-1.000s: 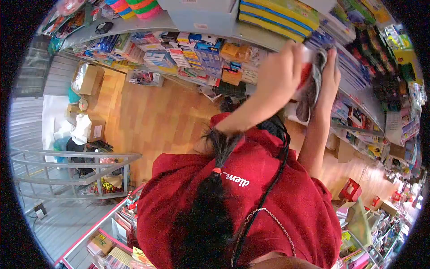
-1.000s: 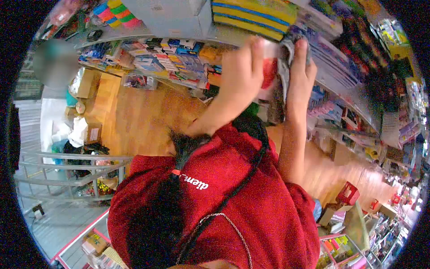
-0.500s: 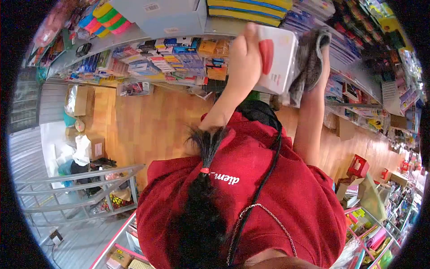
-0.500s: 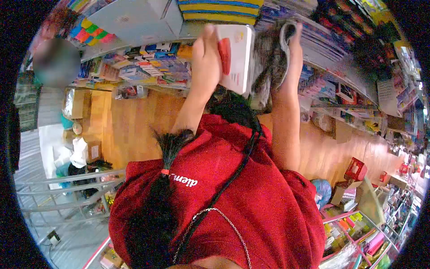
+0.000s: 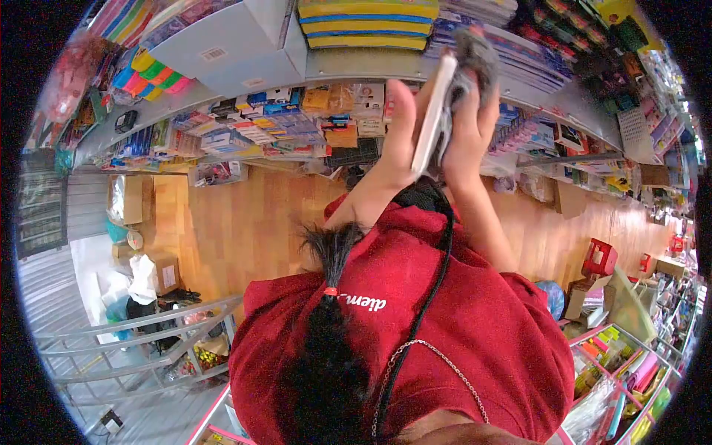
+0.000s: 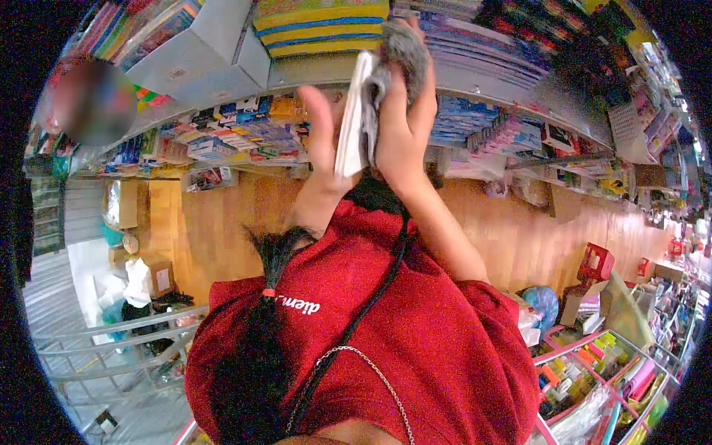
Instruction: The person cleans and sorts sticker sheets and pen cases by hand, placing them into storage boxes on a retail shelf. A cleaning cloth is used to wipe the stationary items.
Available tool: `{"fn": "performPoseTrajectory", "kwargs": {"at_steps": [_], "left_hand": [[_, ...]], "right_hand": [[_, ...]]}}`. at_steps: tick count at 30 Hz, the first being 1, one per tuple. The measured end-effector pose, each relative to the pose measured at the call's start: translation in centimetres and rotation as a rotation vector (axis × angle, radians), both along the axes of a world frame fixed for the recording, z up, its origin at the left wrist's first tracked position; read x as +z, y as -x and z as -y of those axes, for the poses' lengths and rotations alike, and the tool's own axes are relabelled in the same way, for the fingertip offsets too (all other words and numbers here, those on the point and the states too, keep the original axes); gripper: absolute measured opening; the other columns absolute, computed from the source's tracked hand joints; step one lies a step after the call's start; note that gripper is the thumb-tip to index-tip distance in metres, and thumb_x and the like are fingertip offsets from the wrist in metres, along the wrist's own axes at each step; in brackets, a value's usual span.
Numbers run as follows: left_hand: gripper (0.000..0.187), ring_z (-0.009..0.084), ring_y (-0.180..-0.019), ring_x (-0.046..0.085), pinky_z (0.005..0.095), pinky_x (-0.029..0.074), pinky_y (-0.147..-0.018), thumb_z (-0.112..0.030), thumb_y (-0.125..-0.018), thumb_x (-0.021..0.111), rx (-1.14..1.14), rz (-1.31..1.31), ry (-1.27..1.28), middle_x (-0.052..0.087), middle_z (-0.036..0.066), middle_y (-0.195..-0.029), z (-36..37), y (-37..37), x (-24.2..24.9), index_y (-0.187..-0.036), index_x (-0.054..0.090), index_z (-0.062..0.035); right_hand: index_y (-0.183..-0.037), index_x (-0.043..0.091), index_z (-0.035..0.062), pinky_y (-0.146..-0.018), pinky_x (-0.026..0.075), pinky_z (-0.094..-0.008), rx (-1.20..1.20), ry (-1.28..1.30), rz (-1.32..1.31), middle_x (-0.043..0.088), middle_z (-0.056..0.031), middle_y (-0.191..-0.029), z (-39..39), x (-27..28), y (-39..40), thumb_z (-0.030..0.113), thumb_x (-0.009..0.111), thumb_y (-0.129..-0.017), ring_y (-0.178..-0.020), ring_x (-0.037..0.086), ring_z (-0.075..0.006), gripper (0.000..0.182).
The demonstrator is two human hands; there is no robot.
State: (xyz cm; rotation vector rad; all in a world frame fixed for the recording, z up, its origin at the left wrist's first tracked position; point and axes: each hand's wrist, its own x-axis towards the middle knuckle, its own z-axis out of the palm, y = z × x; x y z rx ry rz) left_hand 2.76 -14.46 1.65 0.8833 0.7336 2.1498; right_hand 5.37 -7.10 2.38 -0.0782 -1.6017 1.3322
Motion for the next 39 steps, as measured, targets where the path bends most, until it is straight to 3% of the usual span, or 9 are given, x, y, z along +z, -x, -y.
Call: {"fn": "performPoseTrajectory", "kwargs": {"at_steps": [5, 8, 14, 18, 25, 28, 31, 33, 39], "left_hand": [[0.055, 0.0116, -0.105, 0.045, 0.0257, 0.035, -0.09, -0.031, -0.088, 0.043, 0.174, 0.0, 0.018, 0.034, 0.007, -0.133, -0.3, 2.6, -1.0, -0.133, 0.025, -0.005], [0.054, 0.014, -0.11, 0.044, 0.0286, 0.036, -0.091, -0.035, -0.089, 0.04, 0.018, 0.315, -0.141, 0.032, 0.009, -0.135, -0.7, 3.6, -0.6, -0.135, 0.023, -0.0144], [0.062, 0.0211, -0.127, 0.021, 0.0314, 0.017, -0.102, -0.04, -0.088, 0.037, -0.106, 0.31, -0.266, 0.022, 0.01, -0.14, -1.8, -0.4, -2.0, -0.136, 0.016, -0.0078], [0.066, 0.0212, -0.128, 0.018, 0.0313, 0.014, -0.103, -0.041, -0.087, 0.038, -0.09, 0.221, -0.167, 0.018, 0.01, -0.141, -2.5, 1.3, -1.0, -0.137, 0.013, -0.0063], [0.072, 0.0215, -0.13, 0.012, 0.031, 0.009, -0.104, -0.041, -0.086, 0.04, -0.122, -0.028, -0.083, 0.012, 0.011, -0.142, -4.9, 0.3, 0.1, -0.137, 0.006, -0.0036], [0.075, 0.0216, -0.131, 0.009, 0.0309, 0.007, -0.105, -0.042, -0.086, 0.041, -0.094, -0.162, -0.051, 0.009, 0.011, -0.143, -7.1, -1.4, 0.2, -0.138, 0.004, -0.0025], [0.078, 0.0197, -0.132, 0.002, 0.03, 0.002, -0.105, -0.042, -0.086, 0.041, -0.03, -0.144, 0.081, 0.003, 0.011, -0.144, -8.9, -2.4, 1.0, -0.137, -0.001, -0.0011], [0.078, 0.0192, -0.132, -0.002, 0.031, -0.001, -0.105, -0.042, -0.086, 0.041, 0.131, -0.276, 0.065, -0.001, 0.011, -0.144, -11.3, -2.2, 1.2, -0.136, -0.002, 0.0001], [0.064, 0.0202, -0.126, 0.022, 0.0317, 0.016, -0.102, -0.04, -0.089, 0.035, 0.069, -0.21, 0.211, 0.022, 0.011, -0.139, -18.0, -1.7, 1.5, -0.136, 0.015, -0.0014]], "right_hand": [[-0.128, 0.033, -0.0002, -0.102, 0.022, -0.0355, 0.16, 0.185, 0.204, 0.039, -0.0168, -0.129, 2.6, -1.6, -1.2, 0.001, 0.04, -0.078, -0.122, 0.033, -0.0243, 0.051], [-0.127, 0.037, 0.0081, -0.103, 0.015, -0.0443, 0.093, -0.255, 0.315, 0.037, -0.0174, -0.131, 3.6, -1.7, -2.2, 0.003, 0.048, -0.071, -0.126, 0.029, -0.0303, 0.057], [-0.12, 0.046, 0.0065, -0.102, 0.02, -0.0421, -0.135, -0.44, 0.246, 0.041, -0.0158, -0.129, -1.0, 2.3, -1.1, 0.001, 0.046, -0.074, -0.124, 0.032, -0.0316, 0.046], [-0.123, 0.037, -0.0032, -0.101, 0.023, -0.0332, -0.024, 0.294, 0.305, 0.038, -0.0186, -0.129, 0.9, 0.1, -2.3, -0.003, 0.039, -0.078, -0.125, 0.03, -0.0261, 0.045], [-0.125, 0.041, 0.0079, -0.103, 0.014, -0.0472, -0.019, -0.402, 0.273, 0.032, -0.0166, -0.135, -3.2, 1.4, -3.2, 0.009, 0.047, -0.068, -0.127, 0.024, -0.0351, 0.058], [-0.121, 0.043, 0.0019, -0.101, 0.021, -0.0403, -0.025, 0.027, 0.144, 0.037, -0.018, -0.13, -6.5, 1.4, -3.1, 0.004, 0.044, -0.075, -0.123, 0.032, -0.0328, 0.046], [-0.122, 0.038, -0.0044, -0.1, 0.023, -0.0305, -0.528, -0.379, 0.536, 0.039, -0.0192, -0.127, -7.0, -3.0, -5.2, 0.007, 0.04, -0.085, -0.119, 0.036, -0.0264, 0.039], [-0.123, 0.037, -0.0043, -0.099, 0.026, -0.0341, -0.044, 0.399, 0.208, 0.043, -0.02, -0.124, -7.0, -2.6, -6.4, 0.006, 0.043, -0.082, -0.117, 0.039, -0.0269, 0.043], [-0.119, 0.042, -0.0043, -0.094, 0.034, -0.0366, 0.163, -0.146, 0.245, 0.051, -0.0184, -0.115, -14.5, -2.4, -13.2, 0.007, 0.042, -0.081, -0.107, 0.048, -0.0265, 0.039]]}}
